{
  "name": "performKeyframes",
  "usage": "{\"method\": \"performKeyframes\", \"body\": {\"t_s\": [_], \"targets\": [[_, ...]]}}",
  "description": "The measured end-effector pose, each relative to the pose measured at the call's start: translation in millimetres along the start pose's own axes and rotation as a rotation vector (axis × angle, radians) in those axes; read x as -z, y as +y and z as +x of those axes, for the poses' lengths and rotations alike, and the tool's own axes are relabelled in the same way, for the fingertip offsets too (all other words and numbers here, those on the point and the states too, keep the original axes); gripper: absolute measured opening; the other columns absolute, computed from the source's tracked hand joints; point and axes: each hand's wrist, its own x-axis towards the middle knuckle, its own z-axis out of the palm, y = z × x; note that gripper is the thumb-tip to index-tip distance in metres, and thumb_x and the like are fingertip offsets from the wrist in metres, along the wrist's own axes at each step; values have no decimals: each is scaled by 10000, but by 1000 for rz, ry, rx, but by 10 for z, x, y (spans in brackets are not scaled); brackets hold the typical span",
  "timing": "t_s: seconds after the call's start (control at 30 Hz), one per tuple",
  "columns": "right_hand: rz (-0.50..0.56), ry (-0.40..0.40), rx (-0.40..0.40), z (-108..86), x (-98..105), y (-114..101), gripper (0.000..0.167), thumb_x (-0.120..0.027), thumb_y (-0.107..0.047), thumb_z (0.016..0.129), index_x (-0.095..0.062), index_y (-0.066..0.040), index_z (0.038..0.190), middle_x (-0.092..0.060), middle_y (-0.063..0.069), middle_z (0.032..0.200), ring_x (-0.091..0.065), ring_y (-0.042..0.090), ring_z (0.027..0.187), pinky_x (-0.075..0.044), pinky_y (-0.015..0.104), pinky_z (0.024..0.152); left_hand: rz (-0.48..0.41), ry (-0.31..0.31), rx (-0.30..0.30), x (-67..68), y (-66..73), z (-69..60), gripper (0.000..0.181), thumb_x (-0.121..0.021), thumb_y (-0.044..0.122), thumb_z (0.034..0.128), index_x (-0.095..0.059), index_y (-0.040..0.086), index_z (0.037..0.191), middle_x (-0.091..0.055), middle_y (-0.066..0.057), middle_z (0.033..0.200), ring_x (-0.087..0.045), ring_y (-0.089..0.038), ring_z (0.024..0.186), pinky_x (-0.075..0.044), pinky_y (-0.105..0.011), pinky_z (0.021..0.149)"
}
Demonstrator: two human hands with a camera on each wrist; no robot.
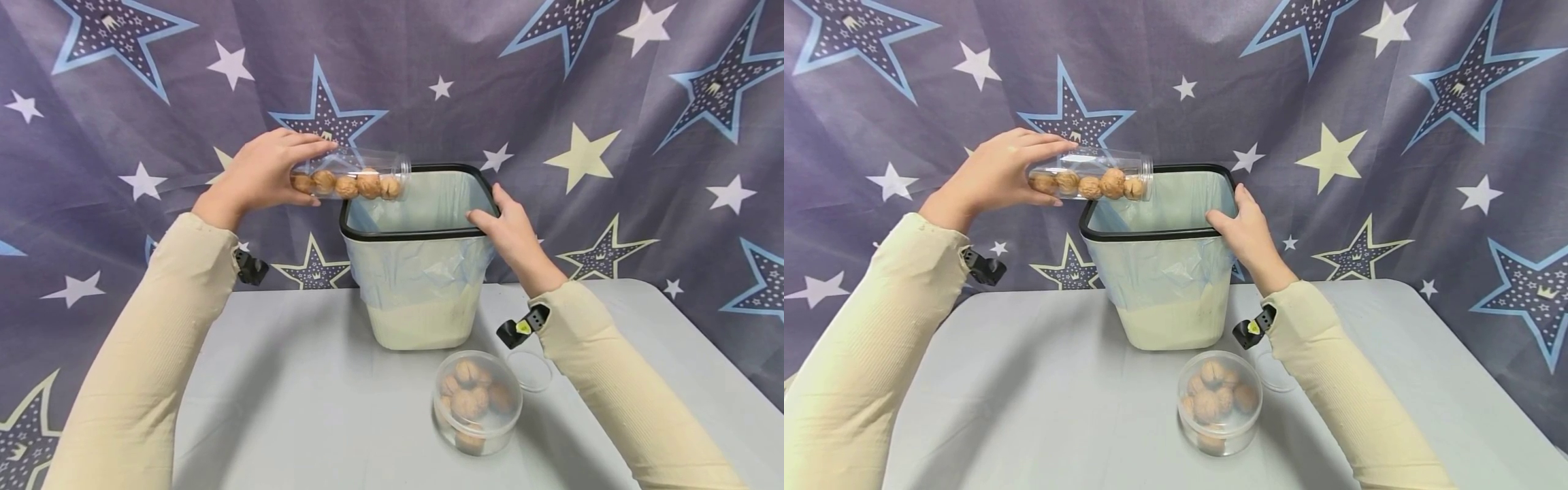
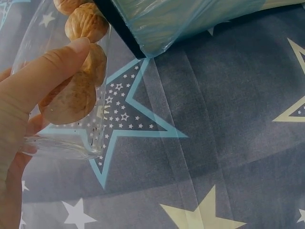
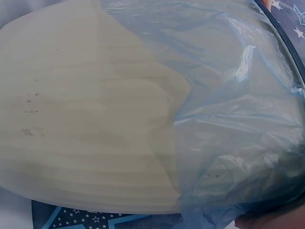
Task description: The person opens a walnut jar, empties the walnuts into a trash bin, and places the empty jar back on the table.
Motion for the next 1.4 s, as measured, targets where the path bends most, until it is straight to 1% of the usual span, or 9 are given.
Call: {"method": "performKeyframes", "body": {"t_s": [0.27,0.4,0.63,0.73,0.83,0.93,1.2,1.3,1.4], "targets": [[3,-7,-13,-9,-5,8,788,-528,-248,881,-94,-15,1496,-113,131,1562,-96,222,1434,-150,391,1162,1,-22,27,5,-2,-23,826,-872,252,633,-509,120,1363,-533,-175,1329,-489,-389,1164,-381,-522,987],[1,-3,-9,-5,-10,16,786,-532,-232,878,-99,-2,1493,-121,143,1559,-100,233,1434,-147,390,1162,8,-11,20,-5,-7,-31,830,-877,249,624,-514,115,1358,-539,-175,1321,-492,-390,1157,-387,-524,976],[5,-4,-4,-12,-9,5,787,-528,-236,879,-93,-3,1493,-111,136,1561,-92,225,1434,-146,388,1163,-65,19,-1,-27,21,-32,812,-878,247,627,-525,132,1349,-556,-149,1309,-499,-358,1159,-384,-498,989],[7,-2,3,-14,-7,-3,788,-527,-242,878,-93,-5,1492,-106,130,1563,-92,220,1434,-150,386,1162,-41,27,0,-23,26,-26,805,-874,238,629,-528,125,1346,-555,-151,1308,-500,-360,1154,-391,-500,980],[0,1,7,-13,-4,-3,790,-526,-249,874,-98,-2,1491,-111,131,1562,-99,220,1433,-156,385,1161,-22,17,-2,-23,26,-24,801,-869,234,634,-525,118,1348,-550,-153,1315,-494,-365,1164,-391,-504,980],[-2,2,7,-11,-3,-3,791,-528,-249,873,-102,1,1491,-116,134,1560,-105,220,1432,-159,383,1160,-14,18,-22,-24,25,-23,803,-868,240,634,-524,112,1348,-551,-153,1315,-492,-368,1172,-389,-504,985],[-1,4,8,-4,-9,-2,791,-529,-240,871,-102,12,1488,-115,147,1558,-103,229,1433,-153,381,1162,70,70,-88,4,34,0,798,-885,202,592,-557,84,1310,-566,-158,1293,-509,-372,1123,-407,-502,962],[7,6,15,3,-12,0,789,-529,-226,870,-99,21,1485,-106,154,1558,-100,230,1433,-159,376,1160,72,73,-101,19,46,13,805,-887,206,589,-555,83,1312,-569,-157,1289,-511,-369,1121,-408,-499,967],[14,9,25,13,-12,6,787,-529,-213,868,-98,29,1481,-100,165,1557,-99,233,1432,-167,377,1158,76,66,-96,35,68,24,811,-885,202,594,-547,89,1322,-569,-157,1289,-510,-367,1128,-405,-496,974]]}}
